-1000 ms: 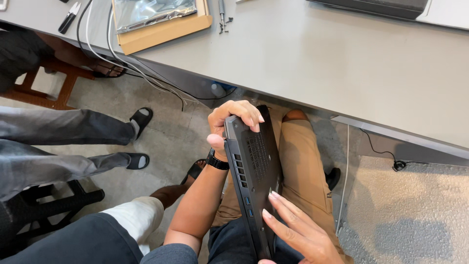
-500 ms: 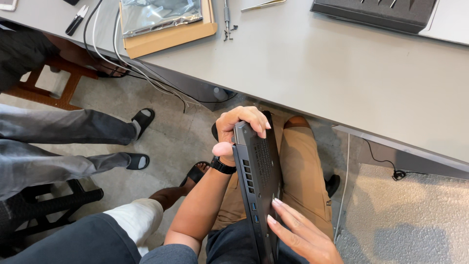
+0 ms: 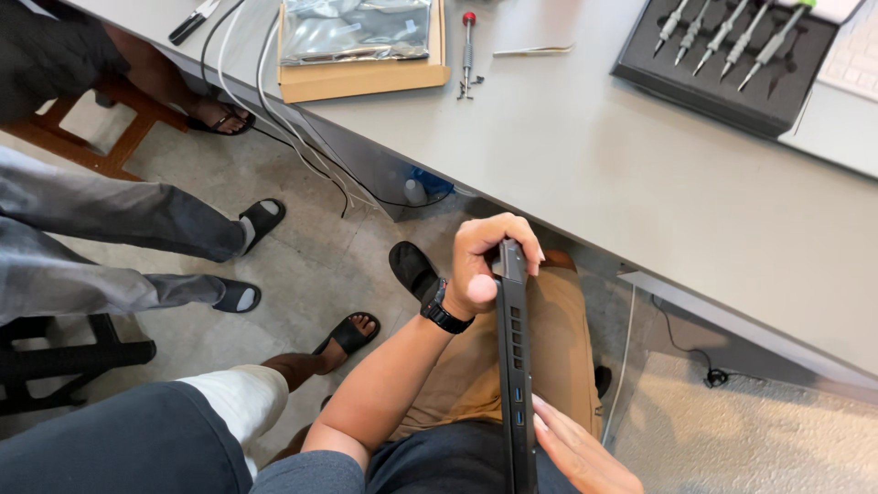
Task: The person uses a blue prying tool and a black spudger to separate the bottom panel of a laptop, working along the edges to release the clips.
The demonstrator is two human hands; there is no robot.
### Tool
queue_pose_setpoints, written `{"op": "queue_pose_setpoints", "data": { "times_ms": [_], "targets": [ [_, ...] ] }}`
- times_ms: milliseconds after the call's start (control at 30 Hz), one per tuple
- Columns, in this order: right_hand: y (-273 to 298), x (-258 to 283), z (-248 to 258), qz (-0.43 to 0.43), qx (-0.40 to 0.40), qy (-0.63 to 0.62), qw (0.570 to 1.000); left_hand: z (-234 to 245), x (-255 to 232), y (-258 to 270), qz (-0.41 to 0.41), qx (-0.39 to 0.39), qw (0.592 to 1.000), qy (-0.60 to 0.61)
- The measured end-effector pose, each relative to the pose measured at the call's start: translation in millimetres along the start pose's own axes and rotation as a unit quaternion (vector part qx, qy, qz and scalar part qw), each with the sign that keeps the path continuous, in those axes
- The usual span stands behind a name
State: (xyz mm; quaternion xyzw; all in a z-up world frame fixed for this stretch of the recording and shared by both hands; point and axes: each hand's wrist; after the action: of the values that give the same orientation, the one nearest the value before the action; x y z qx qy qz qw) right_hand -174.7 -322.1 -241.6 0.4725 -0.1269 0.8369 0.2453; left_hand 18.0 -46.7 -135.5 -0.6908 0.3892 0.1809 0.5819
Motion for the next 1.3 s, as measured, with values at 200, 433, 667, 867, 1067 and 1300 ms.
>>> {"op": "queue_pose_setpoints", "data": {
  "times_ms": [200,433,667,867,1067,1300],
  "targets": [
    [21.0,-14.8,-7.8,-0.028,-0.005,0.004,1.000,-1.1,-2.6,-0.2,0.015,0.036,0.999,-0.010],
    [31.6,-75.1,-46.3,-0.067,0.047,0.028,0.996,0.0,-7.8,-7.7,-0.006,0.030,0.999,-0.028],
    [-66.8,134.6,65.2,-0.080,-0.179,-0.105,0.975,7.7,0.6,-15.8,0.010,-0.015,1.000,-0.017],
    [-83.4,128.2,50.7,-0.045,-0.209,-0.050,0.975,21.2,12.3,-15.2,-0.016,-0.070,0.996,0.047],
    [-106.7,126.3,44.2,0.014,-0.271,0.010,0.963,41.9,25.7,-12.0,0.004,-0.079,0.985,0.150],
    [-120.7,127.5,45.0,0.018,-0.283,0.038,0.958,59.0,37.6,-13.6,0.017,-0.091,0.979,0.183]
  ]
}}
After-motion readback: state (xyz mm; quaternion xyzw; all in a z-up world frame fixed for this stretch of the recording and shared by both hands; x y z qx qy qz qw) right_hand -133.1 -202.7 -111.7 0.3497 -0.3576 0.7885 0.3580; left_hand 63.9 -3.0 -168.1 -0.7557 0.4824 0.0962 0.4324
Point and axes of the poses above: each hand's wrist, its own y-axis away from the middle knuckle, its own z-axis out of the back of the hand, x = y × z, and after that the axes turned 9 degrees about -z, right-handed
